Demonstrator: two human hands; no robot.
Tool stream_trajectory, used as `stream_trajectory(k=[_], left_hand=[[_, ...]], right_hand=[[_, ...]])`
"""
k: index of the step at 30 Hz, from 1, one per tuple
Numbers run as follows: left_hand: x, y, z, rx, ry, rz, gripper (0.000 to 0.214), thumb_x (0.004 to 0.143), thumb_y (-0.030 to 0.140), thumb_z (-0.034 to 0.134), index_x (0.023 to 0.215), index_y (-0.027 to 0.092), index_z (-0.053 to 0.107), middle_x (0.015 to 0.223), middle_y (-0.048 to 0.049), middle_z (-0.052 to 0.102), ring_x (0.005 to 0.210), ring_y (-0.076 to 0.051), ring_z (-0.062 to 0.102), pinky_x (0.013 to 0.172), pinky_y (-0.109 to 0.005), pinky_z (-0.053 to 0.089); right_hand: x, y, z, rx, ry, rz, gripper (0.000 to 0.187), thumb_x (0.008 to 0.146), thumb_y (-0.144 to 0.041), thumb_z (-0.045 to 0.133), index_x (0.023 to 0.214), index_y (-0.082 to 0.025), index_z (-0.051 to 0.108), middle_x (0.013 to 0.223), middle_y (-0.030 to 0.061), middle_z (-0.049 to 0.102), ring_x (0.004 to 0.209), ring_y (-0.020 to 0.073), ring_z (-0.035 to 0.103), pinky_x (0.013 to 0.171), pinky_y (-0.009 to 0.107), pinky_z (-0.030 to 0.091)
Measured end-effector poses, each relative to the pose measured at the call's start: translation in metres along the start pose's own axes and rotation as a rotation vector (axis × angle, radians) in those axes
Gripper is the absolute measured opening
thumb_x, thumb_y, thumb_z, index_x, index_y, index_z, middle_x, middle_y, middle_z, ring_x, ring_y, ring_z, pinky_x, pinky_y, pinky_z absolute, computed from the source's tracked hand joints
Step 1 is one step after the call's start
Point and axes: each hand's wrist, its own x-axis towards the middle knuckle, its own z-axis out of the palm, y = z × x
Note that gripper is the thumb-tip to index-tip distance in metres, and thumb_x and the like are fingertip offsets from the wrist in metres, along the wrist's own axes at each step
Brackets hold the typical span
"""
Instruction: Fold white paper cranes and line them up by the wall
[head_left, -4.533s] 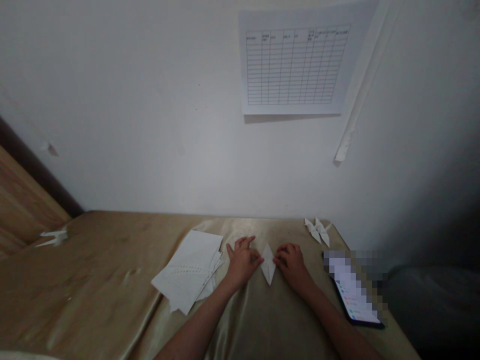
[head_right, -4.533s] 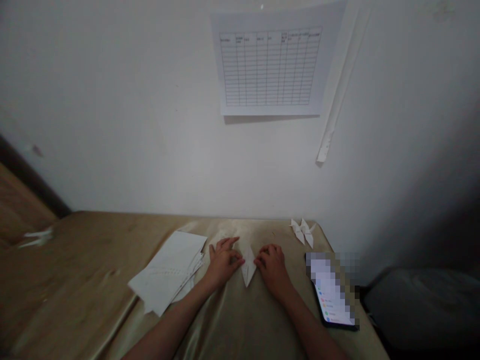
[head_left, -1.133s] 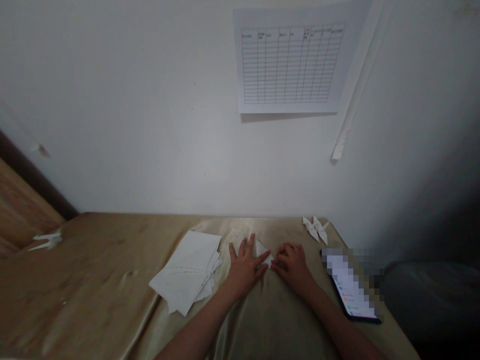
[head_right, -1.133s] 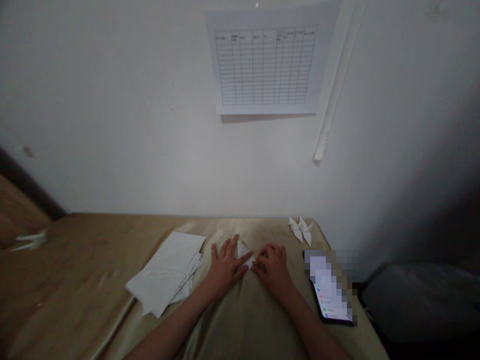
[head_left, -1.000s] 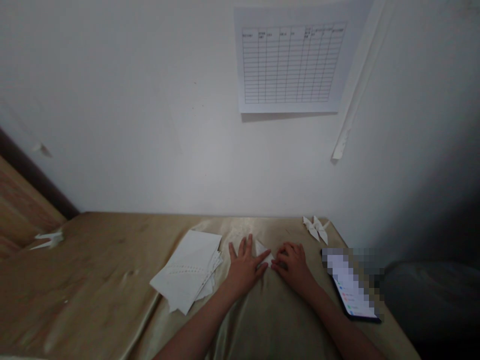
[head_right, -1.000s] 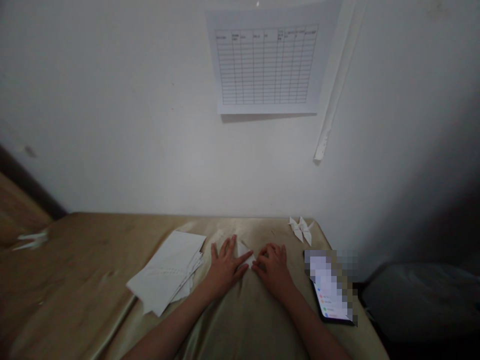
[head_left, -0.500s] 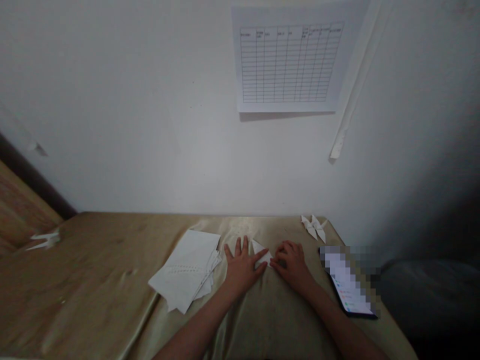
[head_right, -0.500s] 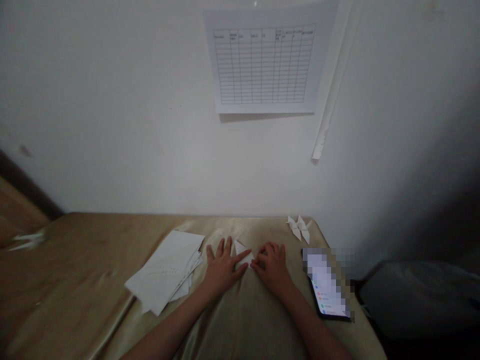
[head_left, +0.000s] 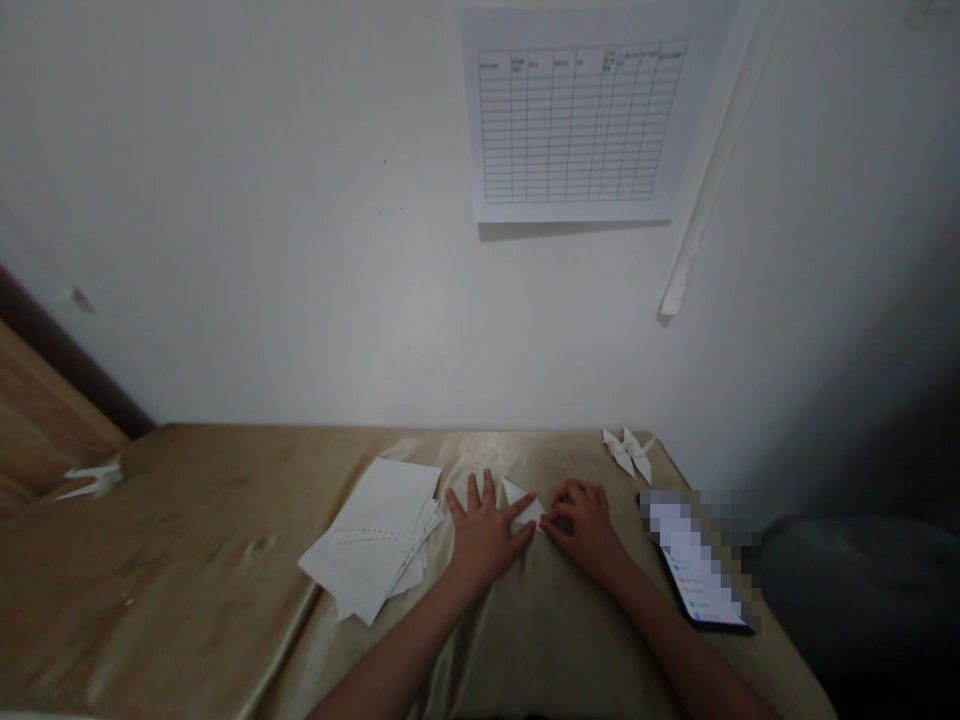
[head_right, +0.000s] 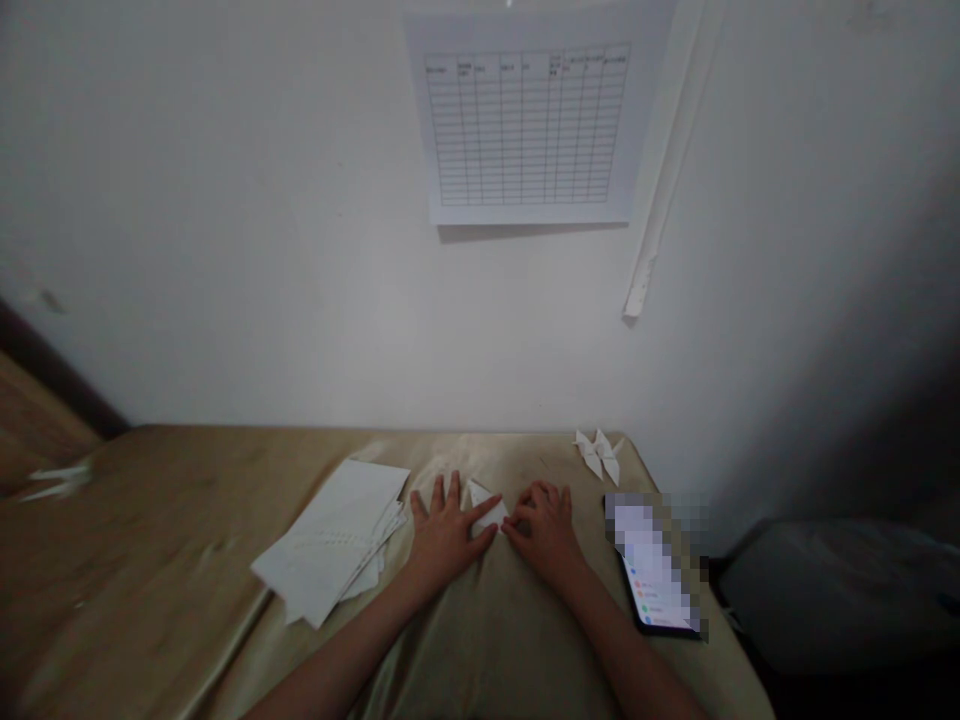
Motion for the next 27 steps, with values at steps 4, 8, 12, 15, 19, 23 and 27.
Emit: stream_trajectory(k=[4, 8, 12, 15, 19, 23, 27], left_hand=[[0.001, 0.0, -0.002, -0.007, -0.009, -0.002, 0.053, 0.084, 0.07, 0.052, 0.135, 0.053, 0.051, 0.162, -0.0027, 0.029, 0.147, -0.049, 0.015, 0.109, -0.075, -0.005], [0.004, -0.005, -0.006, 0.002, -0.006, -0.009, 0.061, 0.08, 0.074, 0.055, 0.136, 0.053, 0.05, 0.161, -0.0042, 0.03, 0.146, -0.05, 0.018, 0.108, -0.076, -0.005], [0.007, -0.011, -0.005, 0.019, 0.004, -0.009, 0.066, 0.077, 0.079, 0.054, 0.137, 0.053, 0.05, 0.161, -0.0055, 0.031, 0.146, -0.05, 0.019, 0.107, -0.077, -0.005], [0.01, -0.014, -0.003, 0.014, -0.001, -0.007, 0.067, 0.075, 0.081, 0.052, 0.137, 0.054, 0.049, 0.162, -0.0058, 0.029, 0.146, -0.05, 0.017, 0.107, -0.078, -0.004], [0.015, -0.018, -0.004, 0.007, -0.016, -0.036, 0.077, 0.069, 0.085, 0.055, 0.139, 0.053, 0.046, 0.163, -0.0072, 0.027, 0.147, -0.051, 0.014, 0.107, -0.077, -0.003], [0.016, -0.02, -0.003, 0.014, -0.022, -0.032, 0.08, 0.069, 0.086, 0.054, 0.14, 0.051, 0.045, 0.164, -0.0071, 0.024, 0.147, -0.051, 0.013, 0.108, -0.077, -0.003], [0.013, -0.022, -0.001, 0.001, -0.008, 0.03, 0.076, 0.075, 0.08, 0.056, 0.143, 0.05, 0.043, 0.164, -0.0072, 0.024, 0.149, -0.045, 0.013, 0.11, -0.075, -0.003]], right_hand=[[0.0, 0.0, 0.001, -0.007, -0.007, 0.011, 0.016, 0.087, -0.042, 0.064, 0.081, -0.029, 0.073, 0.113, 0.0034, 0.062, 0.123, 0.0275, 0.044, 0.114, 0.06, 0.013], [0.0, 0.0, 0.0, -0.002, -0.019, 0.006, 0.015, 0.087, -0.042, 0.064, 0.083, -0.03, 0.073, 0.113, 0.0032, 0.062, 0.124, 0.0277, 0.043, 0.114, 0.06, 0.011], [0.0, -0.001, -0.002, 0.0, -0.018, 0.01, 0.015, 0.087, -0.041, 0.064, 0.082, -0.029, 0.072, 0.114, 0.0034, 0.061, 0.123, 0.0274, 0.043, 0.113, 0.058, 0.014], [0.0, -0.002, -0.003, -0.003, -0.023, 0.003, 0.015, 0.087, -0.041, 0.065, 0.083, -0.029, 0.072, 0.113, 0.0033, 0.061, 0.123, 0.0271, 0.043, 0.113, 0.057, 0.015], [0.0, -0.003, -0.004, -0.021, -0.017, 0.001, 0.015, 0.088, -0.041, 0.064, 0.085, -0.029, 0.072, 0.112, 0.0033, 0.061, 0.121, 0.0263, 0.044, 0.113, 0.057, 0.015], [-0.001, -0.002, -0.002, -0.028, -0.009, -0.006, 0.016, 0.089, -0.042, 0.063, 0.084, -0.029, 0.072, 0.112, 0.0031, 0.062, 0.121, 0.0265, 0.045, 0.114, 0.058, 0.015], [0.0, 0.001, 0.0, -0.054, -0.019, -0.013, 0.015, 0.088, -0.042, 0.063, 0.089, -0.03, 0.072, 0.114, 0.0037, 0.061, 0.121, 0.0275, 0.045, 0.113, 0.06, 0.015]])
